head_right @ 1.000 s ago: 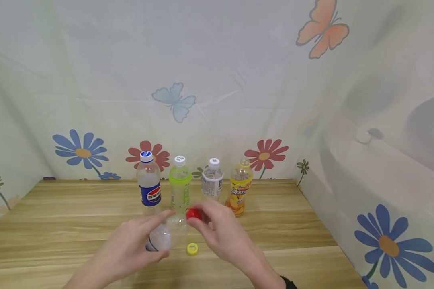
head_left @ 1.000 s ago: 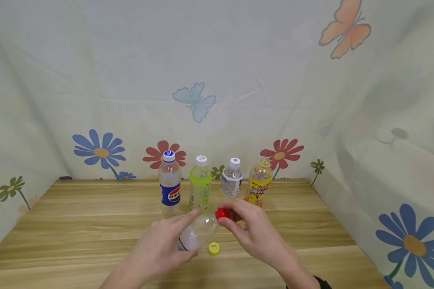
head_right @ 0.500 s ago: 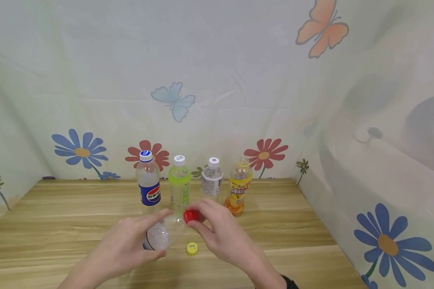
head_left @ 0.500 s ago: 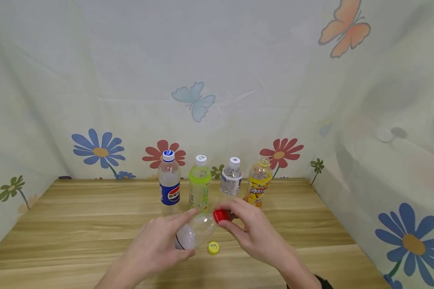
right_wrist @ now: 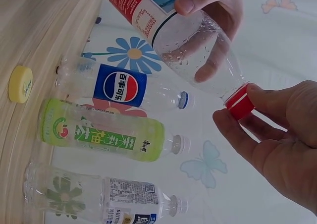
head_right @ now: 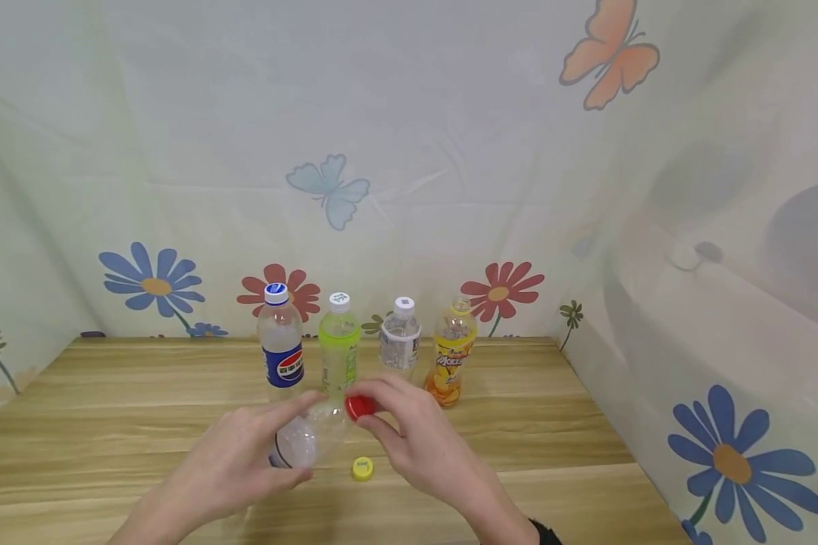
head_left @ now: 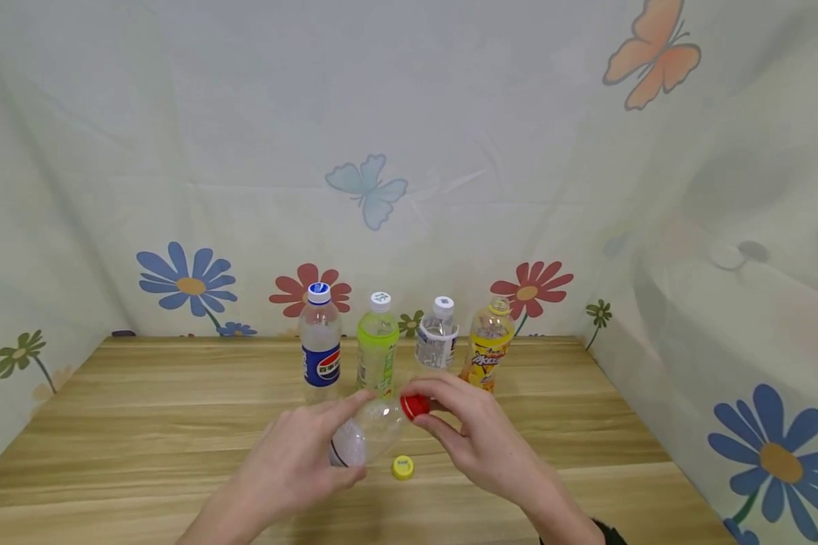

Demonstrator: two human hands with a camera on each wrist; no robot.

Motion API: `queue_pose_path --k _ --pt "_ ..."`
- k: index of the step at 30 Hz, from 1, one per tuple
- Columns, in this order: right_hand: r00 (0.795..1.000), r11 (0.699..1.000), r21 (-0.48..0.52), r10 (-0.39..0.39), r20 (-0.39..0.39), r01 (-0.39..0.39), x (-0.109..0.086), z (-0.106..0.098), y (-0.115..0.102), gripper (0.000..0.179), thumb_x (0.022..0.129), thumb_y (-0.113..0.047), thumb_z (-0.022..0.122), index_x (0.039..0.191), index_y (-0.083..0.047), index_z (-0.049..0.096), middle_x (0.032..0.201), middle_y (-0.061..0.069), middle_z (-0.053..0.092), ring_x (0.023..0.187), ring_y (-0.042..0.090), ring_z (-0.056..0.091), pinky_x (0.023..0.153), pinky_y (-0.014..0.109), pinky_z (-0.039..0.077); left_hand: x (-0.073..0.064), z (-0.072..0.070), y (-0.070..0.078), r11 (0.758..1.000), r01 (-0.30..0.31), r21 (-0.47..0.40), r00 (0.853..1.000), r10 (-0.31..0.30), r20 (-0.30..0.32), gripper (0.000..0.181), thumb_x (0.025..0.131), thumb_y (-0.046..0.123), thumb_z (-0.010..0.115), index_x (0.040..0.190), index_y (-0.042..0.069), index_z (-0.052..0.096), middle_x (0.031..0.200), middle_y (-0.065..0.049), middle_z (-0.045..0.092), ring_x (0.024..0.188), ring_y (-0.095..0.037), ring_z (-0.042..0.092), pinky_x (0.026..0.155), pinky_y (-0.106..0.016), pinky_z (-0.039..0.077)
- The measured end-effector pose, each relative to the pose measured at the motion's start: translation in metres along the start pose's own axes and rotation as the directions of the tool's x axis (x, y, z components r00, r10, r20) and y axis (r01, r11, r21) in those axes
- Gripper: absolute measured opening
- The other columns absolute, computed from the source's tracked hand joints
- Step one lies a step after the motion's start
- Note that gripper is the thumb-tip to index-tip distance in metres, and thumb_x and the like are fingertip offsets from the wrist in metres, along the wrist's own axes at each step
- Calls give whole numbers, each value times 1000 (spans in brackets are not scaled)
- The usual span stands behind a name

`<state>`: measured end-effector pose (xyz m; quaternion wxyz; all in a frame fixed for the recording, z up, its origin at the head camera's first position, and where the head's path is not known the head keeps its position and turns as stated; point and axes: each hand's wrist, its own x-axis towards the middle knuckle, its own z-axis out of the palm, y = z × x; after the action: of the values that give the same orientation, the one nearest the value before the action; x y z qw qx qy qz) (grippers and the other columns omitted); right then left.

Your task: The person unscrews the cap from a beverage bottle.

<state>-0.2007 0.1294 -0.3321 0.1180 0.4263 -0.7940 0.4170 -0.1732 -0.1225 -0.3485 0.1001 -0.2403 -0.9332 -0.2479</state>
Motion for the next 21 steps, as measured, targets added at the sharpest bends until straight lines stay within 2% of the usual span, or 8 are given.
queue_pose_path --k 3,6,10,15,21 --pt "1000 1000 11 0 0 0 0 1 0 40 90 9 73 123 -13 68 124 -4 66 108 15 65 91 31 58 0 0 0 1000 11 13 1000 -11 -9 79 72 29 95 143 25 60 116 0 74 90 -12 68 71 -28 60" --pt "1000 1000 19 15 -9 -15 1 2 1 40 89 7 75 123 -14 68 123 -4 66 107 15 66 89 31 59 1 0 0 999 32 44 999 -31 -26 80 71 26 95 143 24 60 120 -3 71 91 -17 69 72 -35 62" --pt "998 998 18 60 -28 -59 2 5 2 40 91 -4 79 127 -12 66 122 -2 66 104 15 67 84 30 60 2 1 1 993 65 100 997 -61 -48 81 70 23 96 142 25 60 125 -8 67 94 -25 70 72 -43 62" --pt "989 991 9 136 -53 -136 3 8 5 40 95 -16 76 132 -7 62 115 -2 68 100 14 67 81 28 60 2 -1 2 984 98 149 994 -90 -54 83 70 24 97 143 29 59 128 -9 66 97 -28 71 75 -45 62" --pt "988 989 1 145 -58 -145 4 10 9 23 97 -17 73 118 -8 69 100 -3 69 89 13 67 76 30 61 1 -2 2 978 87 187 995 -77 -59 84 70 26 97 144 30 58 129 -8 66 99 -28 70 74 -45 62"
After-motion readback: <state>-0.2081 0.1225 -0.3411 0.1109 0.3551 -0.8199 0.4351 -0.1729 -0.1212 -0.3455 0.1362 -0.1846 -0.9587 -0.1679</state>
